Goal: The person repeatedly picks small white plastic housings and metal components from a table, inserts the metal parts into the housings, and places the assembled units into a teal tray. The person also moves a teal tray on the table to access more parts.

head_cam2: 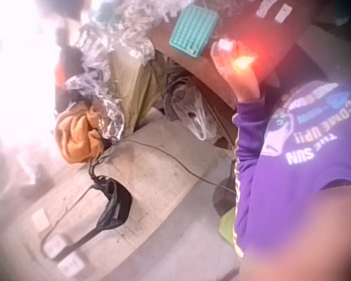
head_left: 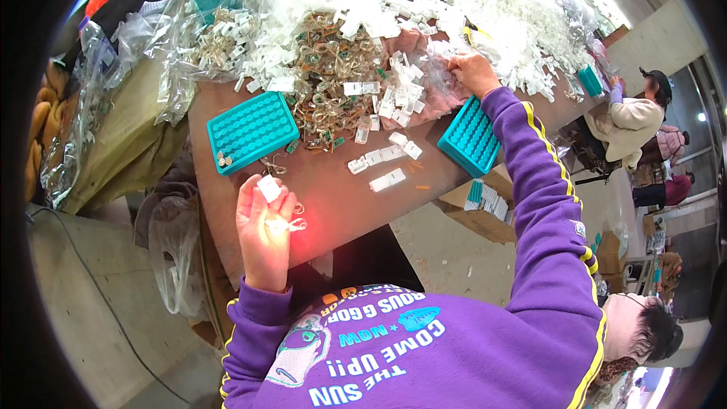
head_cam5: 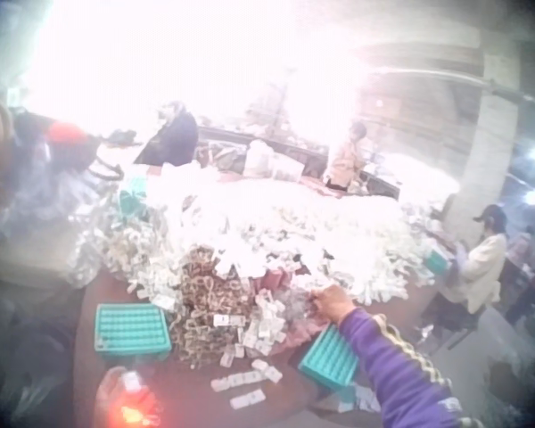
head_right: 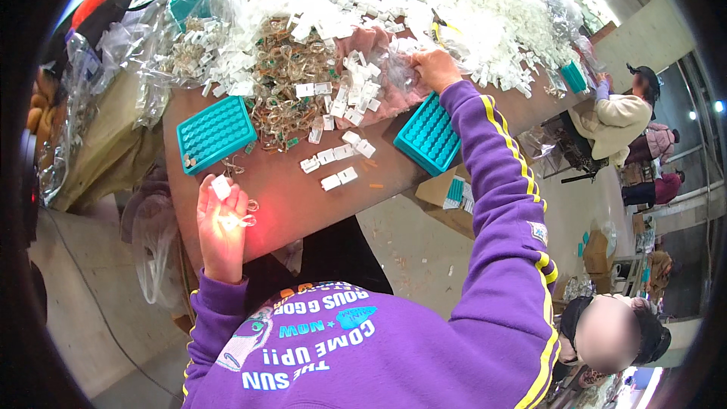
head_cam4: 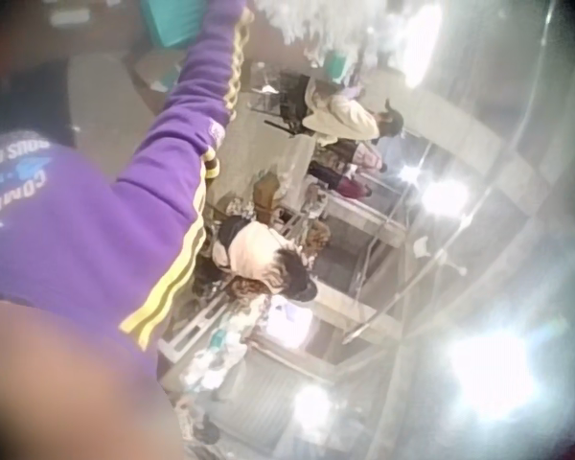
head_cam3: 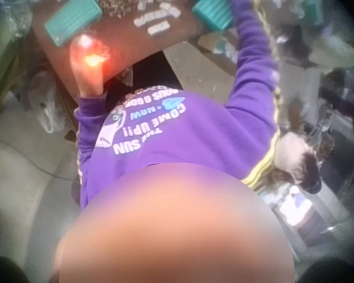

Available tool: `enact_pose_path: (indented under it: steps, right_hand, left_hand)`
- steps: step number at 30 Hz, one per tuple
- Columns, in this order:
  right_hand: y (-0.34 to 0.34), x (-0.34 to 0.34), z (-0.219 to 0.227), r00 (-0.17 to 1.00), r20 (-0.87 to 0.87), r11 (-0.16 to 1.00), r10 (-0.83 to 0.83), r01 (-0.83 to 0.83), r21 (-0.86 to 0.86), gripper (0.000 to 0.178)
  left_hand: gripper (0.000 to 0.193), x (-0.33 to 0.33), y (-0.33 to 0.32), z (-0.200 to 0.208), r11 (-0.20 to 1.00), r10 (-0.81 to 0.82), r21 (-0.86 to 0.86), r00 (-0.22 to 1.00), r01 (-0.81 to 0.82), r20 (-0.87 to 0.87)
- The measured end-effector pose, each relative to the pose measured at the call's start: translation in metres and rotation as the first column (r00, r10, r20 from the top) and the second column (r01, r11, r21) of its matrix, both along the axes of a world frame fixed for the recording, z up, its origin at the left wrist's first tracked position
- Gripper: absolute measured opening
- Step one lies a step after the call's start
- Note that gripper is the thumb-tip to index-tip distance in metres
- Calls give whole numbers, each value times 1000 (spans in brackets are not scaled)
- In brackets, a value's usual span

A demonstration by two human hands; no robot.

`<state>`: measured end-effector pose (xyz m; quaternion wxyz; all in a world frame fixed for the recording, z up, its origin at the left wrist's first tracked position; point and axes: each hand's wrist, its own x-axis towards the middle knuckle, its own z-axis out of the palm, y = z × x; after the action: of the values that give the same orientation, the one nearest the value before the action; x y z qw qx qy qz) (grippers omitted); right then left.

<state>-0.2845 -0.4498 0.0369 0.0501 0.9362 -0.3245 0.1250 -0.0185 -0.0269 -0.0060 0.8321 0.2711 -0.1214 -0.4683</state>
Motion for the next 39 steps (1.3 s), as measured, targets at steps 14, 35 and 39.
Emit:
enact_pose_path:
  steps: [14, 35, 39]
  right_hand:
    - [103, 40, 64, 904, 370, 818, -214, -42, 574, 15]
    - [293, 170, 44, 891, 443, 196, -97, -419, 887, 11]
    - [295, 172, 38, 823, 566, 459, 51, -523, 718, 7]
  left_hand:
    - [18, 0, 9, -1, 998, 24, -52, 999, -23, 31]
    - [25, -1, 8, 3, 998, -4, -57, 1000, 3, -3]
    - [24, -1, 8, 6, 1000, -2, -27, 1000, 3, 21]
